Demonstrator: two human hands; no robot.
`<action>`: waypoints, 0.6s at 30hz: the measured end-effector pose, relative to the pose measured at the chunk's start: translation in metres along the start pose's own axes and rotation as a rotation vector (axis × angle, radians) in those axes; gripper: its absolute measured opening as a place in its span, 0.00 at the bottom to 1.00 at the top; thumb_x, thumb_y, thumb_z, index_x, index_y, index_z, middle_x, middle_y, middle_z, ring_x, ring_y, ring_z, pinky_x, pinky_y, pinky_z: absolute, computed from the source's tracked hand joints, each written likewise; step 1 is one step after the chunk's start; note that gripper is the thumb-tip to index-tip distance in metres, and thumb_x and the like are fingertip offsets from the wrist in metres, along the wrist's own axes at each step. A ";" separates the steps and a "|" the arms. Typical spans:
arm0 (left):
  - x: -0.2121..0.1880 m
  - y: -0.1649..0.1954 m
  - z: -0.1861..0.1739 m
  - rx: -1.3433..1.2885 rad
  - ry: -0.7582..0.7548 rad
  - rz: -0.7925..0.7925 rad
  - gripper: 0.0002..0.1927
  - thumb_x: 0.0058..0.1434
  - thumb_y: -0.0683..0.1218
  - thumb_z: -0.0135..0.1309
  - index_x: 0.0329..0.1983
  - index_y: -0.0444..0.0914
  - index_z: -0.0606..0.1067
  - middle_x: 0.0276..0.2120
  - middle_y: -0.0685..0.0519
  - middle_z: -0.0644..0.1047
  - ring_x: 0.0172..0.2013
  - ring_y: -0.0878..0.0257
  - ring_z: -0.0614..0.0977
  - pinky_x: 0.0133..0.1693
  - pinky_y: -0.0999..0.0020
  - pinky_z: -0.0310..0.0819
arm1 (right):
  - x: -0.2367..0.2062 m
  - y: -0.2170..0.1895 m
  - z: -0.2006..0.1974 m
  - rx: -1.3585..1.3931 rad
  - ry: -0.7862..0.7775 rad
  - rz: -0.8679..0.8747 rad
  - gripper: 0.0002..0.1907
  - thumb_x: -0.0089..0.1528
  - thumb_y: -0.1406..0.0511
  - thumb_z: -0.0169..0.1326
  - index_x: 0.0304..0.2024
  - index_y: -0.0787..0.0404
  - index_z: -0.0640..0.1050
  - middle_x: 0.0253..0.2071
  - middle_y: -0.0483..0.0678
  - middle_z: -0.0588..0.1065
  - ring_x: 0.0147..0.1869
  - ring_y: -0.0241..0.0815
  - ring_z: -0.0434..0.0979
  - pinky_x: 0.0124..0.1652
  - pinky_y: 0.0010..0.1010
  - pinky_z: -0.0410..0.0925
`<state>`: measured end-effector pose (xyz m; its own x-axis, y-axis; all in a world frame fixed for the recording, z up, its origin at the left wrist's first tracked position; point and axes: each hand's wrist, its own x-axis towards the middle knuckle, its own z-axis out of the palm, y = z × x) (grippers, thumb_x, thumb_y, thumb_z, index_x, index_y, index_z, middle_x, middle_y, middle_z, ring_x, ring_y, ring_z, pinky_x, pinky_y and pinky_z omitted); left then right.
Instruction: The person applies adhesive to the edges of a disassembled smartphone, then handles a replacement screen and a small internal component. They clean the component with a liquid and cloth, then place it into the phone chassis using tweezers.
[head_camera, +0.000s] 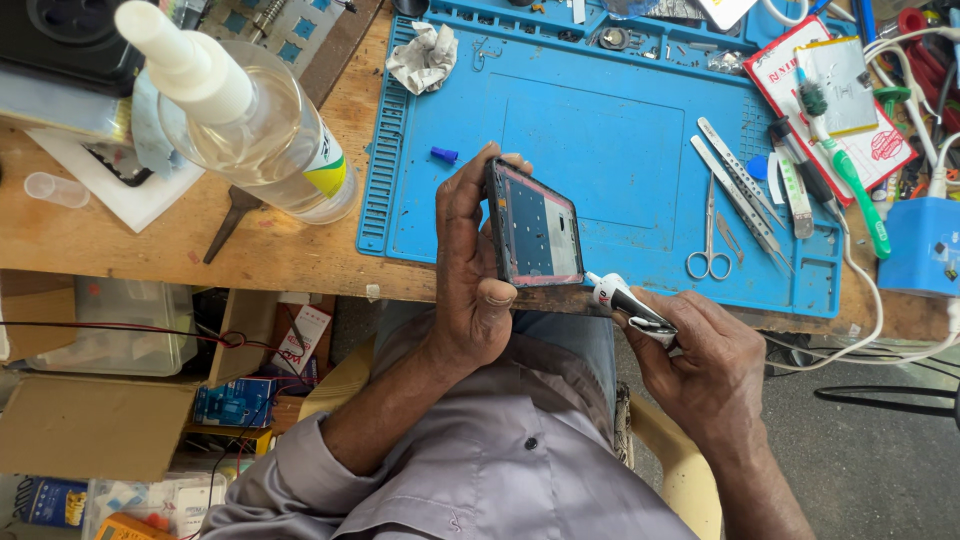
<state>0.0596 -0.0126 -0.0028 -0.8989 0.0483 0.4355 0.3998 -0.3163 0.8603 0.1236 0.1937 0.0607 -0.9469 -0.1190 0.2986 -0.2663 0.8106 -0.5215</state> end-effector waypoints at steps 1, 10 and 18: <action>0.000 0.000 0.000 0.010 0.002 0.001 0.54 0.68 0.78 0.40 0.80 0.35 0.46 0.68 0.49 0.56 0.67 0.63 0.64 0.70 0.61 0.64 | 0.000 -0.001 -0.001 0.004 -0.012 0.023 0.15 0.58 0.69 0.66 0.48 0.59 0.81 0.33 0.46 0.78 0.29 0.33 0.77 0.24 0.24 0.70; 0.002 0.001 0.000 0.011 0.016 0.016 0.54 0.69 0.78 0.40 0.79 0.33 0.47 0.67 0.48 0.56 0.67 0.62 0.65 0.70 0.62 0.64 | -0.007 0.013 -0.003 0.002 -0.061 0.109 0.13 0.58 0.67 0.66 0.45 0.59 0.83 0.31 0.45 0.80 0.29 0.31 0.78 0.24 0.25 0.70; 0.001 0.005 -0.005 -0.052 0.032 0.008 0.52 0.71 0.76 0.41 0.80 0.35 0.45 0.67 0.47 0.60 0.67 0.61 0.66 0.71 0.61 0.63 | -0.037 0.057 0.000 0.588 0.134 0.544 0.09 0.63 0.69 0.63 0.44 0.68 0.81 0.31 0.50 0.80 0.31 0.34 0.73 0.31 0.24 0.66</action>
<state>0.0597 -0.0190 0.0011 -0.9014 0.0160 0.4328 0.3977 -0.3652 0.8417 0.1431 0.2446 0.0197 -0.9514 0.3047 -0.0442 0.1391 0.2973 -0.9446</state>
